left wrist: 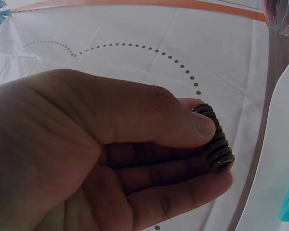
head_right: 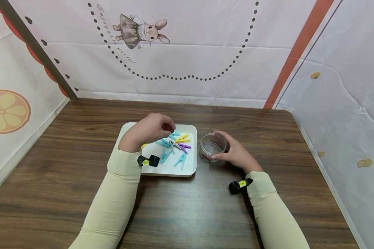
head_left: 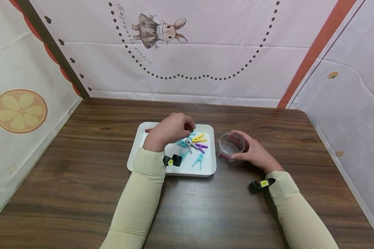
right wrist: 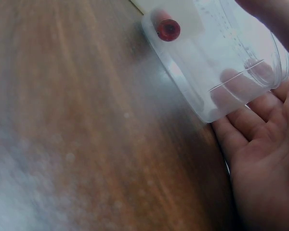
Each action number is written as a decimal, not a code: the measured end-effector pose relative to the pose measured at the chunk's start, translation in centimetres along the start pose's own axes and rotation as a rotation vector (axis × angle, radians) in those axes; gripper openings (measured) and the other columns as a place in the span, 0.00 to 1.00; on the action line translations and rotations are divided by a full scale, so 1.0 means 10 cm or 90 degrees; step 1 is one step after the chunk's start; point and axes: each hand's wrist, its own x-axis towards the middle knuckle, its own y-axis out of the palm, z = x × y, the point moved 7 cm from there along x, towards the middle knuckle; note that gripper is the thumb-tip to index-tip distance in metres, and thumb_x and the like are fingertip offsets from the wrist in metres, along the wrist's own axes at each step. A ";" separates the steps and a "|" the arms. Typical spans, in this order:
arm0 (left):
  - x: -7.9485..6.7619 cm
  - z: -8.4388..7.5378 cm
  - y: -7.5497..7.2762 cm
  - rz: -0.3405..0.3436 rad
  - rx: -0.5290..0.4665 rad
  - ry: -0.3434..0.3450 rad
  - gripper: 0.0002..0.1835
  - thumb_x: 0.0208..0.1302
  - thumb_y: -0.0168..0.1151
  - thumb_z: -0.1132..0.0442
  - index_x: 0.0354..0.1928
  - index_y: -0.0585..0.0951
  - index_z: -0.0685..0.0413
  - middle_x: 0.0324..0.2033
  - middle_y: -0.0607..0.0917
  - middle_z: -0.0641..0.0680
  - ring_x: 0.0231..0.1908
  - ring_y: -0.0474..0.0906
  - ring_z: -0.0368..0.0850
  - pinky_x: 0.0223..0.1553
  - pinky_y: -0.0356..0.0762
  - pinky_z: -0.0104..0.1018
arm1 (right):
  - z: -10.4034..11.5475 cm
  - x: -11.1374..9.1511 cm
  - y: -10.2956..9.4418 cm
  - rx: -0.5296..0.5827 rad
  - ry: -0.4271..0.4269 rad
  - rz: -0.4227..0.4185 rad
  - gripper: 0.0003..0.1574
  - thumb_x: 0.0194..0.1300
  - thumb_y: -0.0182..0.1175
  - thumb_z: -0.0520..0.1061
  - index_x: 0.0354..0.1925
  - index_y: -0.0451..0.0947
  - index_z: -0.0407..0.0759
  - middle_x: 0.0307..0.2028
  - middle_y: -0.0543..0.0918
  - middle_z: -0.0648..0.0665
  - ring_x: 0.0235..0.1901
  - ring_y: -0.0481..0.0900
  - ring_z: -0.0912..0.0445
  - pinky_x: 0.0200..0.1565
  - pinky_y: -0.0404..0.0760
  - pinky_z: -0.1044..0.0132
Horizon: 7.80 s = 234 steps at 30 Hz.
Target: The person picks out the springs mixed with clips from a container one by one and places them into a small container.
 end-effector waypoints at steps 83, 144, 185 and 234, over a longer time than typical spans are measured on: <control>0.09 -0.51 0.25 -0.012 0.015 0.148 0.10 0.66 0.55 0.65 0.45 0.84 0.53 0.41 0.83 0.47 0.37 0.77 0.39 0.42 0.78 0.31 | 0.03 0.00 0.00 -0.016 0.013 0.016 0.55 0.51 0.75 0.51 0.72 0.56 0.55 0.68 0.69 0.45 0.65 0.68 0.51 0.57 0.65 0.81; 0.15 -0.76 0.50 -0.036 0.006 0.235 0.12 0.68 0.55 0.65 0.48 0.83 0.50 0.43 0.82 0.47 0.41 0.77 0.36 0.44 0.76 0.27 | -0.02 0.01 0.00 -0.008 0.024 0.016 0.54 0.53 0.73 0.50 0.72 0.56 0.59 0.66 0.70 0.47 0.59 0.71 0.52 0.54 0.70 0.78; 0.24 -0.84 0.72 -0.023 0.035 0.280 0.11 0.68 0.54 0.67 0.45 0.84 0.50 0.42 0.82 0.47 0.40 0.75 0.36 0.44 0.74 0.27 | -0.02 0.00 -0.01 -0.008 0.031 0.020 0.53 0.56 0.72 0.48 0.73 0.54 0.58 0.64 0.70 0.44 0.56 0.73 0.50 0.50 0.74 0.74; 0.28 -0.83 0.81 -0.011 0.073 0.265 0.11 0.67 0.54 0.65 0.46 0.84 0.50 0.42 0.81 0.46 0.39 0.75 0.36 0.43 0.74 0.26 | -0.02 0.01 0.00 -0.014 0.021 0.014 0.55 0.54 0.73 0.47 0.73 0.55 0.58 0.65 0.70 0.46 0.55 0.72 0.65 0.52 0.71 0.78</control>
